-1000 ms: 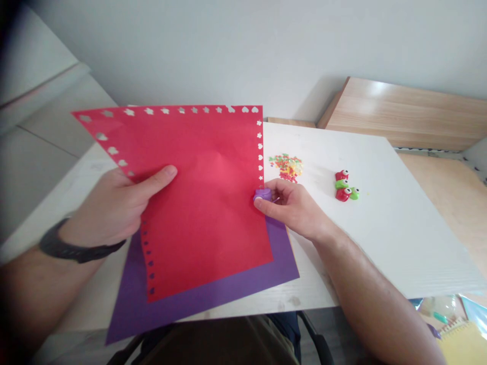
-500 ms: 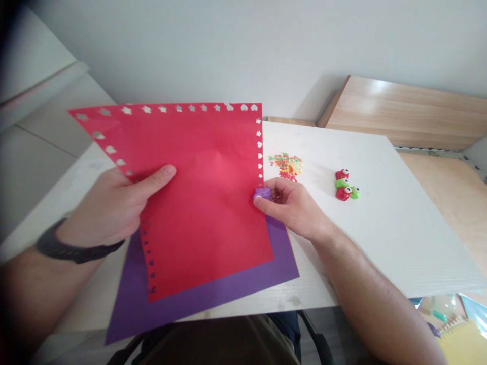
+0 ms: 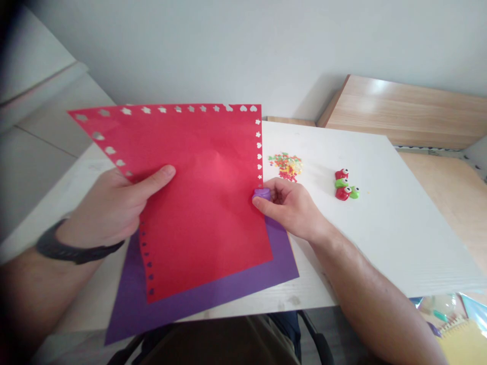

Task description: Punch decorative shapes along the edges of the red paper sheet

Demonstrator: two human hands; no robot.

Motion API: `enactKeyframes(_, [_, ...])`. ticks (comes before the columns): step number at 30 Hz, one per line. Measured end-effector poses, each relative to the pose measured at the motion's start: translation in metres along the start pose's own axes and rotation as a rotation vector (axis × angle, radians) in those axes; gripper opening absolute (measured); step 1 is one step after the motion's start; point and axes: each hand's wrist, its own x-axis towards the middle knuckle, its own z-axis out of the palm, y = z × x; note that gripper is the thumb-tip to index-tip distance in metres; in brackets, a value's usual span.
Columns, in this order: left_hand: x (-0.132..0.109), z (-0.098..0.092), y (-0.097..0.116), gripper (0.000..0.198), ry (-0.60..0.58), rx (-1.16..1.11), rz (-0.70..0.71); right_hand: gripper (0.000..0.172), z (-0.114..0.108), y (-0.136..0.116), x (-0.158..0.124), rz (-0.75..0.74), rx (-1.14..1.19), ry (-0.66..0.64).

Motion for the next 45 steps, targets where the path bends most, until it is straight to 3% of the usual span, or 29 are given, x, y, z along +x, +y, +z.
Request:
enactKeyframes(13, [0.002, -0.001, -0.003, 0.049, 0.008, 0.02, -0.001, 0.026, 0.001, 0.003, 0.002, 0.001, -0.071, 0.046])
enactKeyframes(22, [0.002, -0.002, -0.003, 0.048, 0.004, 0.012, -0.001, 0.027, 0.002, 0.005, 0.005, 0.001, 0.003, 0.024])
enactKeyframes(29, [0.003, -0.002, -0.003, 0.05, 0.029, 0.016, -0.015, 0.029, -0.004, 0.006, 0.007, -0.006, 0.074, 0.136])
enactKeyframes(37, [0.003, -0.002, -0.002, 0.053, 0.031, 0.007, -0.026, 0.024, -0.029, 0.014, 0.021, 0.012, 0.158, 0.353])
enactKeyframes(45, [0.003, -0.003, -0.003, 0.054, 0.023, 0.001, -0.042, 0.016, -0.039, 0.017, 0.029, 0.108, 0.29, 0.383])
